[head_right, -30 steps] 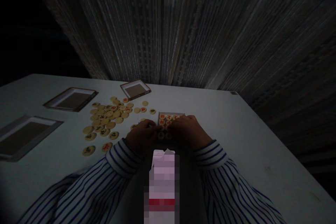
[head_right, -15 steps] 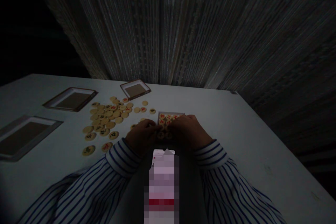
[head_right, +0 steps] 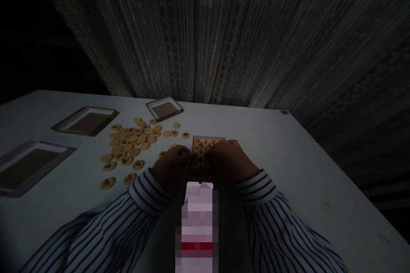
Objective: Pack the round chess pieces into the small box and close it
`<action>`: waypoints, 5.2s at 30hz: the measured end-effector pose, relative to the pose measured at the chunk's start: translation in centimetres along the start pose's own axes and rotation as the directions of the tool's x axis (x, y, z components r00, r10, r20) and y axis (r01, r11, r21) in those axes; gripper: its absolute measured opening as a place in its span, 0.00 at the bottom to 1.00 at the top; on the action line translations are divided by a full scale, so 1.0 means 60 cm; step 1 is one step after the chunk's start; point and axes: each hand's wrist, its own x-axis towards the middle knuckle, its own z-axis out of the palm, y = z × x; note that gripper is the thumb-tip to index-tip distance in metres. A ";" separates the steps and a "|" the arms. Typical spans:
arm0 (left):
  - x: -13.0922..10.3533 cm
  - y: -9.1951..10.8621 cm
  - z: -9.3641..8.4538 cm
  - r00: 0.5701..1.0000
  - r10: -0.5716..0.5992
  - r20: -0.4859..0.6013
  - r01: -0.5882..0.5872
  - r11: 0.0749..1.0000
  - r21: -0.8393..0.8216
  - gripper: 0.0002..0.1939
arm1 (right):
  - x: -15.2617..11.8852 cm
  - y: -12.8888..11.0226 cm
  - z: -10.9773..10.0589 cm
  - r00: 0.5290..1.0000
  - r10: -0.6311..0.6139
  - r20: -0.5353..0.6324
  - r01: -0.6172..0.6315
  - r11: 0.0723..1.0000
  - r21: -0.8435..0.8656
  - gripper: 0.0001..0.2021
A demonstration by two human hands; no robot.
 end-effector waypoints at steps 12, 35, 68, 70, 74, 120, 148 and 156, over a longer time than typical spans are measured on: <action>0.000 0.000 0.001 1.000 -0.004 -0.002 0.004 1.000 0.011 0.15 | 0.006 -0.002 -0.002 0.999 0.012 0.033 -0.009 0.996 -0.087 0.06; 0.004 -0.015 -0.002 0.969 0.054 -0.240 -0.087 0.988 -0.131 0.10 | -0.007 0.001 -0.002 0.777 0.111 -0.620 -0.071 0.993 0.089 0.09; 0.004 0.002 -0.021 0.938 -0.084 -0.337 0.023 0.983 -0.181 0.11 | -0.007 0.001 0.002 0.676 0.185 -0.713 -0.120 0.983 0.141 0.11; 0.004 0.003 -0.021 0.932 -0.082 -0.353 0.017 0.983 -0.184 0.11 | -0.007 0.001 0.001 0.668 0.186 -0.720 -0.125 0.982 0.138 0.11; 0.006 0.003 -0.022 0.932 -0.082 -0.353 0.014 0.982 -0.191 0.12 | -0.007 0.001 0.001 0.662 0.159 -0.733 -0.112 0.987 0.113 0.11; -0.019 0.048 -0.046 0.973 0.149 -0.179 -0.159 0.986 -0.046 0.05 | -0.009 0.000 -0.002 0.616 0.003 -0.787 -0.089 0.994 -0.065 0.08; -0.036 -0.026 -0.187 0.857 -0.107 -0.504 -0.104 0.922 -0.373 0.06 | -0.006 -0.017 -0.008 0.730 -0.026 -0.683 -0.046 0.995 -0.087 0.09; -0.044 -0.100 -0.241 0.684 -0.415 -0.601 -0.002 0.822 -0.569 0.07 | -0.009 -0.016 -0.012 0.730 -0.047 -0.682 -0.028 0.995 -0.098 0.09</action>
